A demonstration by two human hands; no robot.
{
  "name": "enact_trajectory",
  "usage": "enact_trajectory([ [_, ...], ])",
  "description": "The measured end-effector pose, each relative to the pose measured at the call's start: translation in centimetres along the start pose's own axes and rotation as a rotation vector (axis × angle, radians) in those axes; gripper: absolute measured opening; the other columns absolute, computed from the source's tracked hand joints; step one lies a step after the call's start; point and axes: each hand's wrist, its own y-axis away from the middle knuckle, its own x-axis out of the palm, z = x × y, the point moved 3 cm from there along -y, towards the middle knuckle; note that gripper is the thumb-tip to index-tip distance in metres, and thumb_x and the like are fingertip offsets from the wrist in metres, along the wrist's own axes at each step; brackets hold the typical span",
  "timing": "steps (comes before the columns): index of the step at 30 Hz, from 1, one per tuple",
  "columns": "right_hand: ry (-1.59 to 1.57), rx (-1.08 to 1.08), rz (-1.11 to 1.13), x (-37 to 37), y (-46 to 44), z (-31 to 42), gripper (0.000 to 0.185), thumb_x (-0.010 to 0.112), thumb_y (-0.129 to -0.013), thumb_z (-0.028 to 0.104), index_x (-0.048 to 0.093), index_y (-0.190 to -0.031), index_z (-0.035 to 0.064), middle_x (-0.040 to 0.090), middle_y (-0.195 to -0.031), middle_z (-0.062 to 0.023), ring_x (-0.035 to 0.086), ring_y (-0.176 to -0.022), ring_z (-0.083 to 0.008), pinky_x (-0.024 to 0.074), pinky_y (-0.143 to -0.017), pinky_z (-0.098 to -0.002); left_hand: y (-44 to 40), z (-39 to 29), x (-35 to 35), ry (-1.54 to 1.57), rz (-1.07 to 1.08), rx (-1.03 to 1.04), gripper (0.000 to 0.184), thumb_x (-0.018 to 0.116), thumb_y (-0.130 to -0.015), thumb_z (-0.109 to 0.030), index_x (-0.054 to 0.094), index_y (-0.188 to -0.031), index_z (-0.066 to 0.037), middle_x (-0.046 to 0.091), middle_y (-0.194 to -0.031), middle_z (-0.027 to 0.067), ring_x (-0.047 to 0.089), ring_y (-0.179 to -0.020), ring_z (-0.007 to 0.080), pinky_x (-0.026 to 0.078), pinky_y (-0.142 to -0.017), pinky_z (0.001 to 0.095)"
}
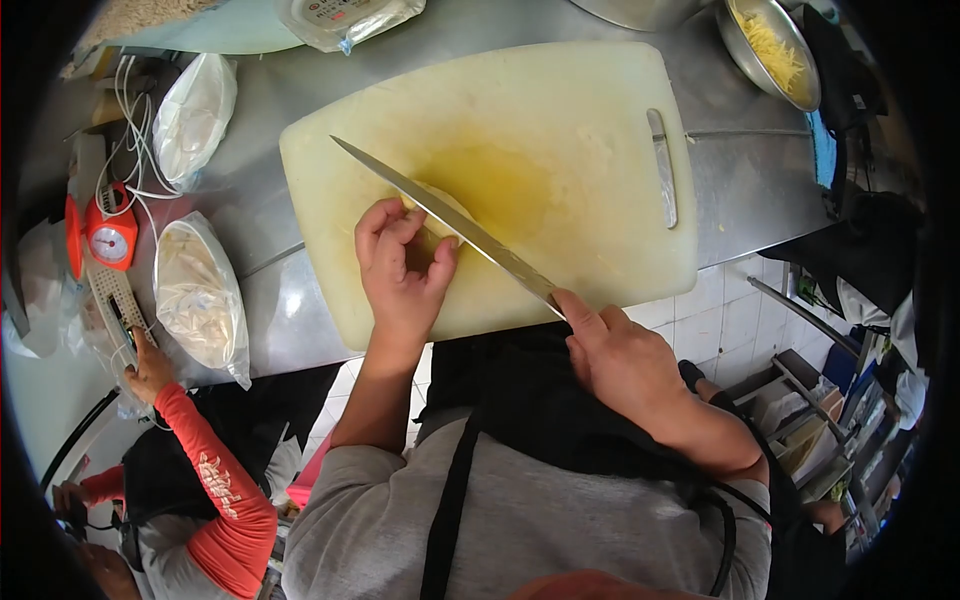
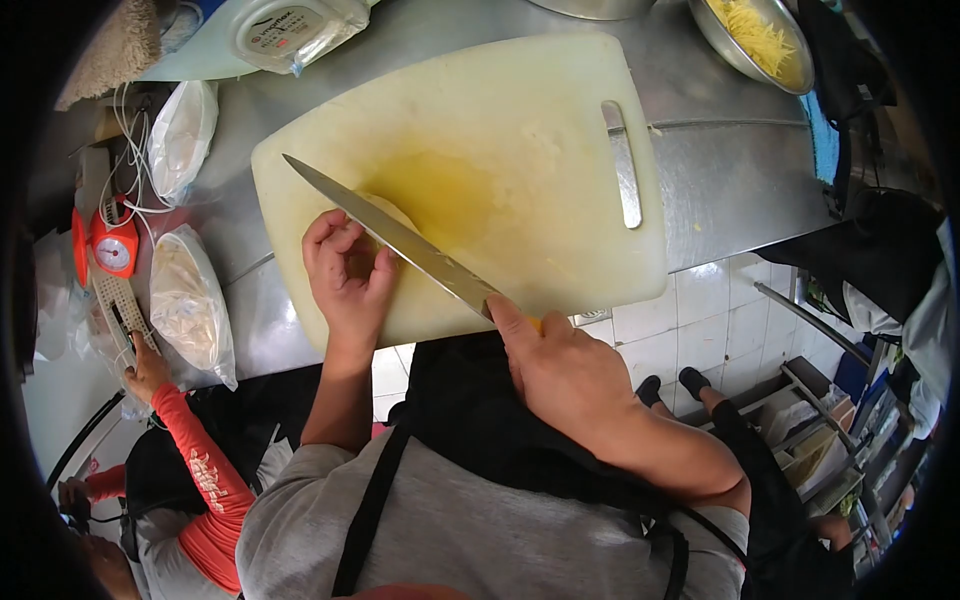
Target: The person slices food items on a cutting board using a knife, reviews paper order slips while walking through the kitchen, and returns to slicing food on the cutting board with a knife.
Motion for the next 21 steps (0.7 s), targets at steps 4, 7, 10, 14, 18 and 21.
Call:
enact_trajectory([
  [4, 0.018, 0.009, 0.015, -0.1, -0.4, 0.3, 0.047, 0.053, -0.080, 0.015, 0.041, -0.125, 0.0136, 0.053, -0.070, -0.0175, 0.058, -0.054, -0.0326, 0.0475, -0.046, -0.0419, -0.1, -0.1, 0.0, 0.008, -0.002, 0.002, 0.039, 0.073, -0.062, 0.001, 0.055, -0.096, 0.000, 0.045, -0.109, 0.0143, 0.051, -0.088, 0.0229, 0.047, -0.071, 0.0290],
  [7, 0.015, 0.009, 0.010, -0.3, -0.1, 0.2, 0.046, 0.053, -0.080, 0.015, 0.041, -0.124, 0.0130, 0.053, -0.069, -0.0172, 0.058, -0.053, -0.0324, 0.0471, -0.046, -0.0420, 0.0, -0.1, 0.1, -0.006, -0.007, 0.015, 0.038, 0.073, -0.062, 0.001, 0.055, -0.096, 0.000, 0.045, -0.109, 0.0143, 0.051, -0.088, 0.0228, 0.048, -0.072, 0.0291],
  [10, 0.042, 0.012, 0.000, -0.4, 0.5, 0.2, 0.044, 0.053, -0.080, 0.014, 0.042, -0.123, 0.0127, 0.053, -0.067, -0.0164, 0.057, -0.051, -0.0320, 0.0467, -0.045, -0.0421, 0.0, 0.0, 0.1, 0.011, -0.006, 0.023, 0.039, 0.073, -0.062, 0.001, 0.055, -0.097, -0.001, 0.045, -0.109, 0.0140, 0.051, -0.088, 0.0228, 0.048, -0.071, 0.0291],
  [14, 0.028, 0.028, -0.005, 0.0, -0.9, 0.6, 0.042, 0.052, -0.081, 0.014, 0.043, -0.122, 0.0131, 0.054, -0.065, -0.0154, 0.058, -0.051, -0.0311, 0.0467, -0.044, -0.0419, -0.1, -0.1, 0.0, -0.022, 0.007, 0.024, 0.040, 0.072, -0.062, 0.000, 0.056, -0.099, -0.001, 0.045, -0.109, 0.0139, 0.051, -0.087, 0.0225, 0.047, -0.070, 0.0291],
  [18, 0.074, 0.033, -0.032, 0.6, -2.2, 0.4, 0.042, 0.053, -0.081, 0.015, 0.043, -0.122, 0.0113, 0.056, -0.069, -0.0160, 0.058, -0.055, -0.0331, 0.0481, -0.048, -0.0419, -0.1, 0.0, 0.1, -0.038, -0.006, 0.036, 0.041, 0.072, -0.062, -0.001, 0.056, -0.100, -0.002, 0.045, -0.110, 0.0137, 0.051, -0.086, 0.0219, 0.047, -0.070, 0.0290],
  [21, 0.016, 0.094, 0.030, 0.4, -1.7, 0.1, 0.044, 0.054, -0.081, 0.016, 0.042, -0.123, 0.0102, 0.058, -0.076, -0.0184, 0.059, -0.064, -0.0362, 0.0499, -0.057, -0.0433, 0.0, -0.1, 0.1, -0.027, -0.005, 0.021, 0.041, 0.072, -0.063, -0.001, 0.057, -0.101, -0.002, 0.045, -0.111, 0.0135, 0.051, -0.086, 0.0212, 0.047, -0.068, 0.0285],
])
